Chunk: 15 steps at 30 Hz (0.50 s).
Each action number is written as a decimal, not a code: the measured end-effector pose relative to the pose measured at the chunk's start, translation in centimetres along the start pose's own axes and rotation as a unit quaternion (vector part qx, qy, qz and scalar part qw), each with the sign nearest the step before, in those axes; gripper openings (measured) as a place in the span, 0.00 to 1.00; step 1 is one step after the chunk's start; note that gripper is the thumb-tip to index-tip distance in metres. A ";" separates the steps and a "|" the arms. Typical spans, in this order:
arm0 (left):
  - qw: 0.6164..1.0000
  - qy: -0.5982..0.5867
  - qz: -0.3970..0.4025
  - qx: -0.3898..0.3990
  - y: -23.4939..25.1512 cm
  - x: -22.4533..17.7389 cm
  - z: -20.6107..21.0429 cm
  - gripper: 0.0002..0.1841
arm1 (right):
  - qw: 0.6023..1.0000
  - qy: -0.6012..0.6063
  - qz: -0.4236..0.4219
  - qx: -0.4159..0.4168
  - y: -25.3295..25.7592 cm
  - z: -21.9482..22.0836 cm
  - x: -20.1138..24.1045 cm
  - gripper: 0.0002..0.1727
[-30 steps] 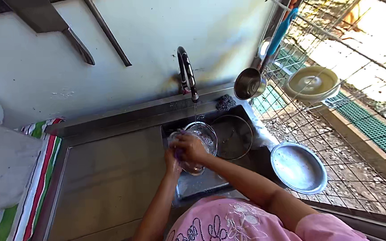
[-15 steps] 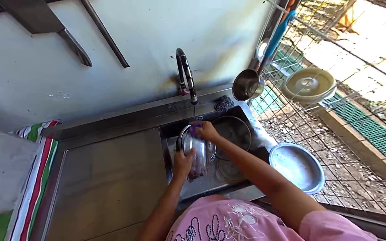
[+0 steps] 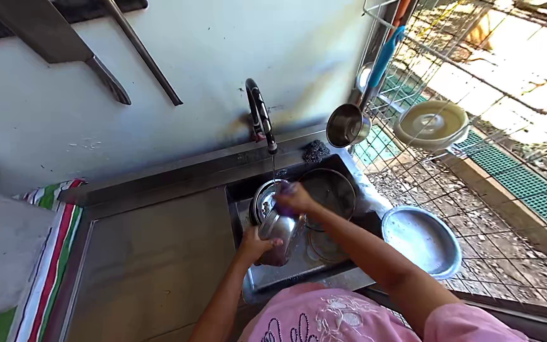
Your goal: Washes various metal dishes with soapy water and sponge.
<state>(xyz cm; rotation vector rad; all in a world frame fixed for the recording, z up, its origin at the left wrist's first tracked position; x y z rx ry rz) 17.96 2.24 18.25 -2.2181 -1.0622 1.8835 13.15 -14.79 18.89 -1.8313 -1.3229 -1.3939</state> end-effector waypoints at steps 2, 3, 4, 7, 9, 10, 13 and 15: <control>1.000 -0.012 -0.009 -0.005 0.5 0.1 0.4 0.24 | 0.984 -0.104 -0.071 0.128 -0.5 3.5 4.2 0.18; 1.000 -0.013 -0.008 -0.018 0.2 -0.1 -0.1 0.21 | 0.986 -0.080 -0.078 0.120 -0.4 3.5 4.4 0.16; 0.999 -0.013 -0.007 -0.030 -0.4 -0.4 -0.8 0.18 | 0.995 -0.024 -0.069 0.074 -0.1 2.4 3.2 0.14; 0.997 -0.044 0.026 -0.054 -2.0 -0.4 -2.0 0.15 | 0.979 0.179 0.038 -0.093 0.5 -0.5 -3.3 0.08; 0.999 -0.047 -0.009 -0.022 -1.1 0.6 -1.5 0.19 | 0.996 0.065 0.060 -0.033 0.4 0.6 -2.1 0.14; 0.999 -0.038 -0.028 -0.003 -0.4 0.8 -1.1 0.22 | 0.998 -0.025 0.044 0.046 0.3 2.1 0.3 0.17; 0.999 -0.016 -0.030 -0.017 0.2 0.5 -1.2 0.17 | 0.988 -0.079 -0.033 0.128 0.0 5.2 4.8 0.13; 0.997 -0.027 -0.034 -0.060 -0.4 0.2 -2.7 0.09 | 0.997 0.008 0.026 0.069 0.8 3.5 1.7 0.13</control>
Point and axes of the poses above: each hand's wrist, its own y-axis towards the middle knuckle, its own z-axis out of the palm, x = y × z, the point moved 8 cm from there along y, towards the middle knuckle, and after that the axes turned 13 degrees about -z, right-handed, at the moved point
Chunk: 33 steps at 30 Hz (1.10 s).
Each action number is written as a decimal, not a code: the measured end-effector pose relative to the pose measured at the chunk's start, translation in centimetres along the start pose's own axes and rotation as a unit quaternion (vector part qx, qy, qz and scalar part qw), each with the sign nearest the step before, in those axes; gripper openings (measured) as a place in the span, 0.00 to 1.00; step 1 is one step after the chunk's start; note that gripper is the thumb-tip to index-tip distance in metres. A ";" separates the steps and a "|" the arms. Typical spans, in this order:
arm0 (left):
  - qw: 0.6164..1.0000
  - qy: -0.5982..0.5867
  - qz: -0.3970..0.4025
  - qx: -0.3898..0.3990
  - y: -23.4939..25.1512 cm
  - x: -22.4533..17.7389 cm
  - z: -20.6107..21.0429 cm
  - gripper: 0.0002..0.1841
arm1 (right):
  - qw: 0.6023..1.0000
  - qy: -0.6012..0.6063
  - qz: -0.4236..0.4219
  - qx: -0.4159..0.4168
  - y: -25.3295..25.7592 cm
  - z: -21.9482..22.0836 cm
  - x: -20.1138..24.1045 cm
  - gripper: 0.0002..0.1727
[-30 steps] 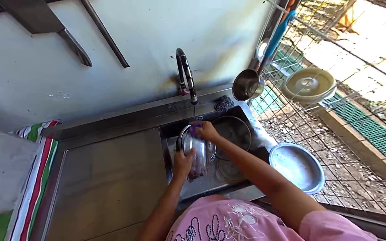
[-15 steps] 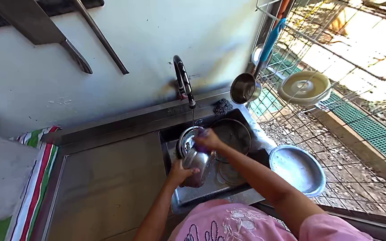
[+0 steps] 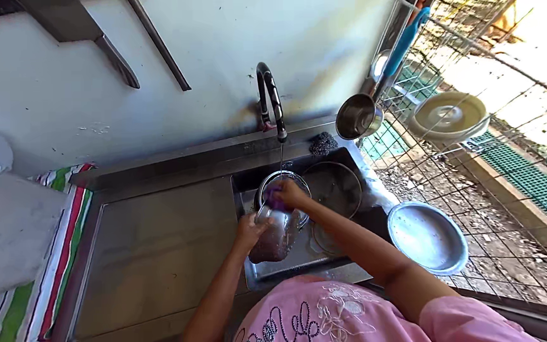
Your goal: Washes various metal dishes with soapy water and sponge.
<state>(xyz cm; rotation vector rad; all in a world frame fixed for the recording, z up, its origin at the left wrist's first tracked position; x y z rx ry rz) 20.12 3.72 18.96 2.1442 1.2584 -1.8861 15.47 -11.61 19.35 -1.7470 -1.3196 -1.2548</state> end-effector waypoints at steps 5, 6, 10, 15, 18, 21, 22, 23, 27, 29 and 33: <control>0.989 -0.061 0.060 -0.124 -0.2 1.9 -1.1 0.19 | 0.996 -0.018 0.068 -0.063 0.2 -1.0 -5.8 0.38; 0.987 -0.067 0.063 -0.135 0.1 2.1 -1.1 0.19 | 0.995 -0.081 0.024 -0.052 -0.3 -0.2 -3.7 0.39; 0.988 -0.068 0.062 -0.127 0.6 2.9 -1.1 0.17 | 0.922 -0.268 -0.262 -0.096 -4.6 4.5 3.9 0.19; 0.981 -0.022 0.120 -0.153 -2.0 1.9 -0.7 0.18 | 0.983 -0.115 0.011 -0.143 -2.6 -2.2 -3.0 0.23; 0.975 -0.019 0.148 -0.165 -1.7 1.6 -0.9 0.17 | 0.977 -0.147 -0.053 -0.146 -3.2 -1.3 -0.9 0.21; 0.976 -0.008 0.155 -0.154 -1.3 2.2 -0.6 0.16 | 0.933 -0.195 -0.261 -0.153 -5.4 2.5 4.1 0.12; 0.974 -0.002 0.164 -0.156 -1.4 2.1 -0.6 0.16 | 0.939 -0.174 -0.249 -0.160 -5.3 2.0 3.7 0.12; 0.971 0.003 0.176 -0.162 -1.8 2.0 -0.6 0.17 | 0.959 -0.129 -0.187 -0.167 -4.8 0.8 1.9 0.13; 0.958 -0.012 0.222 -0.179 -3.2 1.8 -0.7 0.19 | 0.985 0.018 0.044 -0.164 -3.0 -2.8 -5.1 0.19; 0.957 -0.004 0.224 -0.182 -2.5 1.8 -0.8 0.19 | 0.987 -0.047 -0.067 -0.141 -3.1 -2.0 -0.6 0.17; 0.957 0.022 0.224 -0.182 -2.9 2.1 -1.0 0.20 | 0.987 -0.030 -0.079 -0.134 -3.3 -1.3 -0.1 0.14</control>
Point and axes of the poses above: each hand's wrist, its own y-axis towards the middle knuckle, its own z-axis out of the palm, x = y × z, the point moved 8 cm from there along y, towards the middle knuckle, and after that the axes turned 13 degrees about -z, right-handed, at the moved point
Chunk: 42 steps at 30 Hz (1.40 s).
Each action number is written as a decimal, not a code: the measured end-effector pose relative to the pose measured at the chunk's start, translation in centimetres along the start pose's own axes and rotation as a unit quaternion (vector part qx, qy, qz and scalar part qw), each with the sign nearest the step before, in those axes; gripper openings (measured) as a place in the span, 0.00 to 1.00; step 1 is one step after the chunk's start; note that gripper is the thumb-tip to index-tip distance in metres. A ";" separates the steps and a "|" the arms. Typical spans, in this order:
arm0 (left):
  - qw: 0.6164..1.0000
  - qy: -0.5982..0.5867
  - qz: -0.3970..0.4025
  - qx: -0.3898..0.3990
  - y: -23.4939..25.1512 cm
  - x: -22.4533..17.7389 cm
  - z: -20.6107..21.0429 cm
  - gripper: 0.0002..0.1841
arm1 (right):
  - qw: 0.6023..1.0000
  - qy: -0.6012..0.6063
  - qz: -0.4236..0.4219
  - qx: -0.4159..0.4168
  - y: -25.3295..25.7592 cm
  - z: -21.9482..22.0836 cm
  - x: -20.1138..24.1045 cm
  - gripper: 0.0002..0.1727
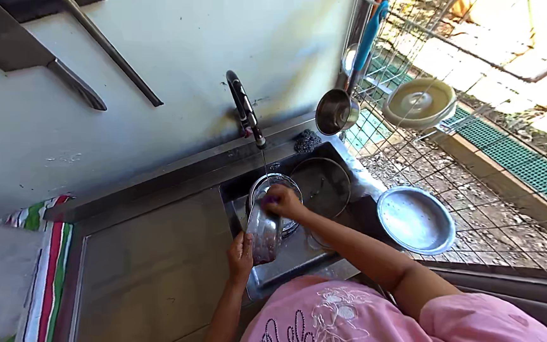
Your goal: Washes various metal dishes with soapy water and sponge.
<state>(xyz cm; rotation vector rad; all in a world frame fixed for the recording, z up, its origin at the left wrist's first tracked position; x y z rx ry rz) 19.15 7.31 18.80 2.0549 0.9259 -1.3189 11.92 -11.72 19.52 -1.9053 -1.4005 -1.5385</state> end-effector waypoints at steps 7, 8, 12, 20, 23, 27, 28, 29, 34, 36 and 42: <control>0.999 0.007 0.032 -0.001 0.0 -0.2 -0.3 0.21 | 0.997 0.046 0.061 0.029 0.8 -0.7 0.5 0.15; 0.999 0.008 0.038 0.004 -0.2 -0.3 -0.6 0.21 | 0.991 0.079 0.106 0.019 0.6 -0.7 -0.7 0.13; 0.997 -0.010 0.074 0.008 0.3 -0.8 -0.8 0.23 | 0.979 0.117 0.162 -0.029 0.7 -1.6 -2.6 0.13; 0.997 -0.069 0.039 -0.010 0.5 -0.1 -1.1 0.20 | 0.998 0.006 0.038 -0.057 0.0 -0.6 -0.9 0.16; 0.998 -0.059 0.012 0.011 0.6 0.7 -0.2 0.18 | 0.972 -0.127 -0.195 -0.037 -2.1 2.5 5.7 0.14; 0.997 -0.064 0.030 0.033 0.8 -0.6 -0.3 0.19 | 0.995 -0.004 -0.057 -0.078 -0.1 -0.4 0.6 0.18; 0.996 -0.073 0.023 0.040 0.7 -0.7 -0.4 0.19 | 0.997 0.041 0.017 -0.070 0.3 -1.0 -1.7 0.20; 0.996 -0.073 0.004 0.050 0.6 -0.5 -0.3 0.19 | 0.995 0.057 0.053 -0.060 0.2 -0.9 -2.8 0.22; 0.995 -0.012 -0.044 0.093 1.6 0.2 1.3 0.19 | 0.984 -0.038 -0.174 0.013 -2.4 3.6 5.6 0.29; 0.994 -0.009 -0.039 0.098 1.4 -0.7 1.0 0.19 | 0.987 -0.020 -0.159 0.005 -1.3 2.4 4.8 0.31; 0.993 -0.033 -0.057 0.095 0.6 -1.0 -0.1 0.29 | 0.981 0.182 0.057 -0.017 2.0 -1.0 -3.1 0.11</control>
Point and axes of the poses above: each hand's wrist, its own y-axis towards the middle knuckle, its own z-axis out of the palm, x = y × z, the point moved 8 cm from there along y, towards the middle knuckle, and after that the axes turned 13 degrees about -z, right-handed, at the moved point
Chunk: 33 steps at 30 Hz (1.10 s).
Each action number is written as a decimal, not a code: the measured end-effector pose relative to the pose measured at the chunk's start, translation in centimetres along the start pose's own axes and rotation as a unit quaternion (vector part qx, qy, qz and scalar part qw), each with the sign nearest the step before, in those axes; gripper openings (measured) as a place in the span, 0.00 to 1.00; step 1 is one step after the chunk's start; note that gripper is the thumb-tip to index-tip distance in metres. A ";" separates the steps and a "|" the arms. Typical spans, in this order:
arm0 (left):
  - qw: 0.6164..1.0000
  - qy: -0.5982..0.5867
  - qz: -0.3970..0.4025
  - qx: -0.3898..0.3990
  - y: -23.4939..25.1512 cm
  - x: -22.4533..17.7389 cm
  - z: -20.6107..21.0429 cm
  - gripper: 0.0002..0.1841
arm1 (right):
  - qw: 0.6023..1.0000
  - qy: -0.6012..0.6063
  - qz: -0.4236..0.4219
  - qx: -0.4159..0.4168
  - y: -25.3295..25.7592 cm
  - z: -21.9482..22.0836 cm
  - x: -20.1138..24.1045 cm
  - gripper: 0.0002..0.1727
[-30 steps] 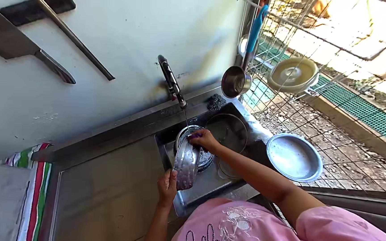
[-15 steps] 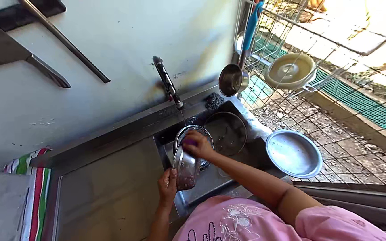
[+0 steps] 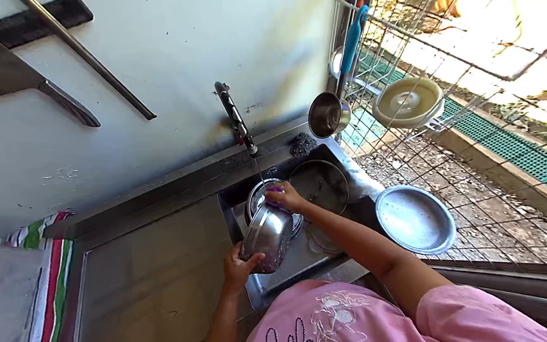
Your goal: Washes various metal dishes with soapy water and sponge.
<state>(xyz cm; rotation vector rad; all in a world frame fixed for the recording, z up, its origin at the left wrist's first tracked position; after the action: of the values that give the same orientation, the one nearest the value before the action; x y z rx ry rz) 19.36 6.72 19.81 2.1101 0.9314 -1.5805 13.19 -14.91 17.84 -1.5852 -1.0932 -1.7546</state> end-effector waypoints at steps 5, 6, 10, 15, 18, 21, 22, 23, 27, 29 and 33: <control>0.992 0.001 -0.089 0.087 2.6 0.4 2.3 0.16 | 0.948 -0.226 -0.135 0.181 -1.4 6.2 5.4 0.19; 0.992 -0.001 -0.103 0.069 2.7 0.1 1.8 0.13 | 0.967 -0.185 -0.100 0.142 -0.8 4.6 4.5 0.18; 0.988 -0.033 -0.152 -0.013 2.4 0.0 0.8 0.16 | 0.986 -0.138 0.087 0.017 0.3 -0.4 -2.1 0.19; 0.993 0.000 -0.111 -0.031 2.4 1.3 1.7 0.16 | 0.951 -0.280 -0.060 0.114 -3.3 6.4 4.5 0.22; 0.995 0.019 -0.089 -0.031 1.4 -0.1 1.1 0.17 | 0.970 -0.234 0.053 0.033 -1.9 2.0 1.1 0.21; 0.990 -0.020 -0.126 -0.052 1.2 -0.3 0.6 0.18 | 0.968 -0.234 0.088 0.034 -2.4 0.9 -0.3 0.22; 0.986 -0.031 -0.154 -0.058 1.5 0.0 0.7 0.18 | 0.967 -0.249 0.029 0.054 -3.0 2.3 1.2 0.20; 0.982 -0.032 -0.176 -0.061 1.7 0.4 0.8 0.18 | 0.962 -0.259 -0.036 0.083 -4.2 4.2 2.9 0.19; 0.982 -0.002 -0.187 -0.036 2.3 0.8 1.1 0.19 | 0.959 -0.229 -0.133 0.097 -5.7 5.7 4.7 0.19; 0.984 -0.004 -0.178 -0.027 2.1 0.4 1.5 0.19 | 0.971 -0.219 -0.041 0.083 -4.0 3.1 2.9 0.19; 0.985 -0.007 -0.167 -0.029 2.2 0.5 2.0 0.19 | 0.958 -0.241 -0.106 0.115 -5.2 4.7 4.7 0.15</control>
<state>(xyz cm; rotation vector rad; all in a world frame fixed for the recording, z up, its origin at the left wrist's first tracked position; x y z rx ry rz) 19.47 4.02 18.48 1.9760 1.3678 -1.6951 10.70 -7.65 21.22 -1.8477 -1.6865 -1.3240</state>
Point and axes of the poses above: each hand's wrist, its own y-axis towards the middle knuckle, its own z-axis out of the palm, x = y × z, the point moved 8 cm from there along y, towards the middle knuckle, and after that the axes turned 13 degrees about -z, right-handed, at the moved point
